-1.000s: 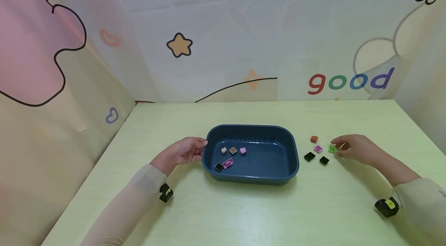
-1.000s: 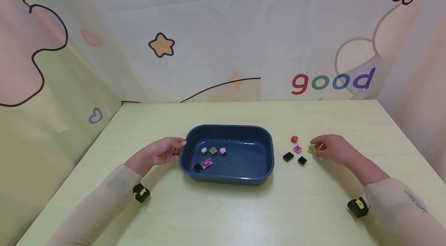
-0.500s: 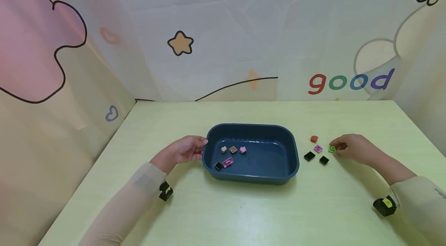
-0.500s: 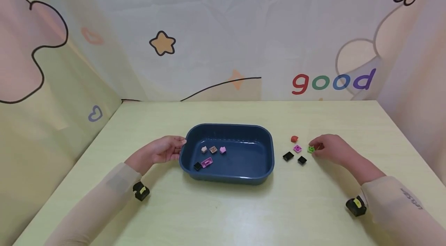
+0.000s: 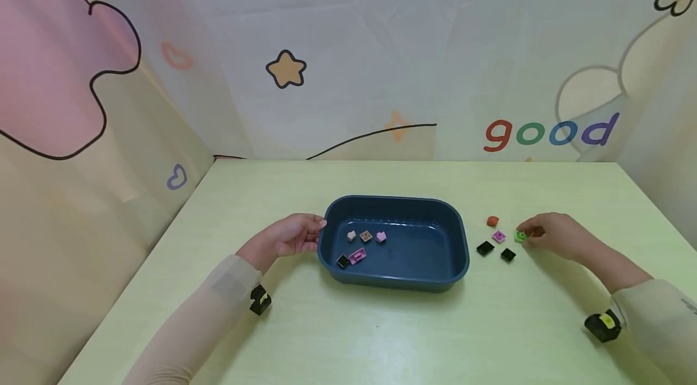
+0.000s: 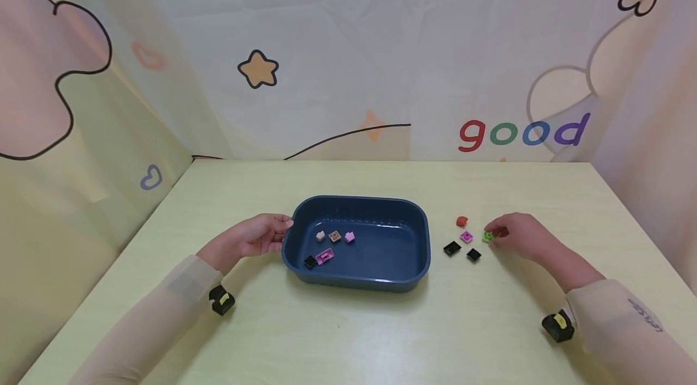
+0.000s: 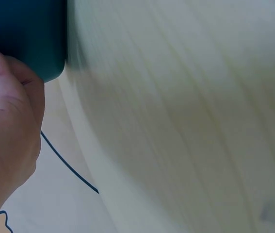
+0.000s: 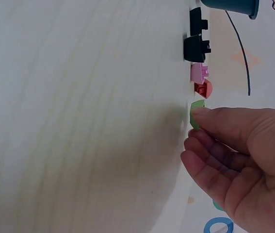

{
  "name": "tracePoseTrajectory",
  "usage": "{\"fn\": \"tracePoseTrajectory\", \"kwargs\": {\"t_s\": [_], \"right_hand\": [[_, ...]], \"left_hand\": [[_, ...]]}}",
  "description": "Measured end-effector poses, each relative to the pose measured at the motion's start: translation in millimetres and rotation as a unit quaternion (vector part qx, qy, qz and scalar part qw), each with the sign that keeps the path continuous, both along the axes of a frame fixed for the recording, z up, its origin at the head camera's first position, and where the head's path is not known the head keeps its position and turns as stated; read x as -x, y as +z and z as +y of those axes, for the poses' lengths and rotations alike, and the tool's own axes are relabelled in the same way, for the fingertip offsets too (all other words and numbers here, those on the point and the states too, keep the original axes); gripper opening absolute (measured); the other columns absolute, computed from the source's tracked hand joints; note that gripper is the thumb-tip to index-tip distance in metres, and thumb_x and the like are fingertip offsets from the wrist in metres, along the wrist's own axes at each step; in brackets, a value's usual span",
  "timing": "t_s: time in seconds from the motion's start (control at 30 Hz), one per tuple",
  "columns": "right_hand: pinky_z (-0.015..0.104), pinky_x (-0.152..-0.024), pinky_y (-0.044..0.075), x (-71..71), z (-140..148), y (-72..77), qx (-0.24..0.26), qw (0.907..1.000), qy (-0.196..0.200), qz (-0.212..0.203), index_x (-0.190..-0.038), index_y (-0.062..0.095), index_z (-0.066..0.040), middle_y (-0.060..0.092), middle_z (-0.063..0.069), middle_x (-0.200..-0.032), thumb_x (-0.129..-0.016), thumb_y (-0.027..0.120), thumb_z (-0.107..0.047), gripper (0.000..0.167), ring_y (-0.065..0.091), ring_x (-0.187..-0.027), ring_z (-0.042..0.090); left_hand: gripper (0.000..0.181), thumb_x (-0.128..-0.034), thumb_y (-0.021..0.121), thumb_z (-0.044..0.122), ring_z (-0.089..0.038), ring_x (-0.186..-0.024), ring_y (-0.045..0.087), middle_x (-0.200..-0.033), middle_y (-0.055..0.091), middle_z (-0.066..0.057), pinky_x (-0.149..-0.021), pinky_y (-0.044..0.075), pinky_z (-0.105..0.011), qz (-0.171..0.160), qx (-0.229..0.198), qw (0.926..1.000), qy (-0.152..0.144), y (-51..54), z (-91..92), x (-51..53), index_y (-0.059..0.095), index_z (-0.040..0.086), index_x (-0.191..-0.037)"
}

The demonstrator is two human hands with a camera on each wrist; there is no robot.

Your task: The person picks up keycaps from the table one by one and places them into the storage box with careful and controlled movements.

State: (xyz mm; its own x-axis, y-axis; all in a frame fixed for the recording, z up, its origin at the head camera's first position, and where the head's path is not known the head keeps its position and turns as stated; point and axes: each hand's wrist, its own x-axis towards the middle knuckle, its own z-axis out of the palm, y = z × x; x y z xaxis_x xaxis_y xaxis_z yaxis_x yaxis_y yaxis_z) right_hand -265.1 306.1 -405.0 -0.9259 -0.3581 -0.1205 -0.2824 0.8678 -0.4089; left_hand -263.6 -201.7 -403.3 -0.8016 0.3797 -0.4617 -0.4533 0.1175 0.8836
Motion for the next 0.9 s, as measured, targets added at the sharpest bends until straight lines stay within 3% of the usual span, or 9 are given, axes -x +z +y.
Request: {"fn": "tracePoseTrajectory", "kwargs": {"t_s": [0.2,0.43,0.73,0.9], "right_hand": [[0.032,-0.073,0.053,-0.6,2.5,10.3,-0.016,0.9996,0.010,0.021,-0.113,0.069,0.013,0.072,0.015,-0.094,-0.089,0.069,-0.003,0.028,0.060,-0.084,0.022],[0.033,-0.073,0.056,0.6,3.5,34.0,-0.012,0.9994,0.013,0.030,-0.115,0.068,0.013,0.074,0.020,-0.100,-0.090,0.071,-0.005,0.031,0.068,-0.091,0.031],[0.023,-0.069,0.054,1.0,-2.3,68.3,-0.009,0.9997,0.017,0.013,-0.121,0.068,0.009,0.076,0.014,-0.103,-0.094,0.071,-0.011,0.034,0.067,-0.088,0.017],[0.025,-0.072,0.056,1.4,-8.6,86.5,-0.011,0.9995,0.026,0.011,-0.124,0.067,0.008,0.076,0.015,-0.108,-0.096,0.069,-0.011,0.034,0.070,-0.090,0.019]], "left_hand": [[0.015,-0.1091,0.039,0.009,-0.006,-0.070,0.058,-0.078,0.061,0.004,-0.065,0.058,-0.014,0.003,0.002,1.0000,-0.002,-1.3,0.6,0.8,0.053,0.003,-0.113],[0.015,-0.1094,0.039,0.009,-0.006,-0.071,0.058,-0.079,0.061,0.004,-0.066,0.058,-0.014,0.001,0.009,1.0000,-0.001,-2.2,-0.8,2.4,0.053,0.004,-0.111],[0.016,-0.1095,0.039,0.010,-0.006,-0.069,0.058,-0.078,0.061,0.004,-0.065,0.058,-0.014,-0.002,0.008,1.0000,-0.001,-0.2,-0.3,1.4,0.052,0.003,-0.114],[0.016,-0.1096,0.039,0.010,-0.006,-0.069,0.059,-0.077,0.061,0.004,-0.065,0.059,-0.015,-0.002,0.001,1.0000,-0.002,-0.6,0.0,2.5,0.053,0.003,-0.114]]}}
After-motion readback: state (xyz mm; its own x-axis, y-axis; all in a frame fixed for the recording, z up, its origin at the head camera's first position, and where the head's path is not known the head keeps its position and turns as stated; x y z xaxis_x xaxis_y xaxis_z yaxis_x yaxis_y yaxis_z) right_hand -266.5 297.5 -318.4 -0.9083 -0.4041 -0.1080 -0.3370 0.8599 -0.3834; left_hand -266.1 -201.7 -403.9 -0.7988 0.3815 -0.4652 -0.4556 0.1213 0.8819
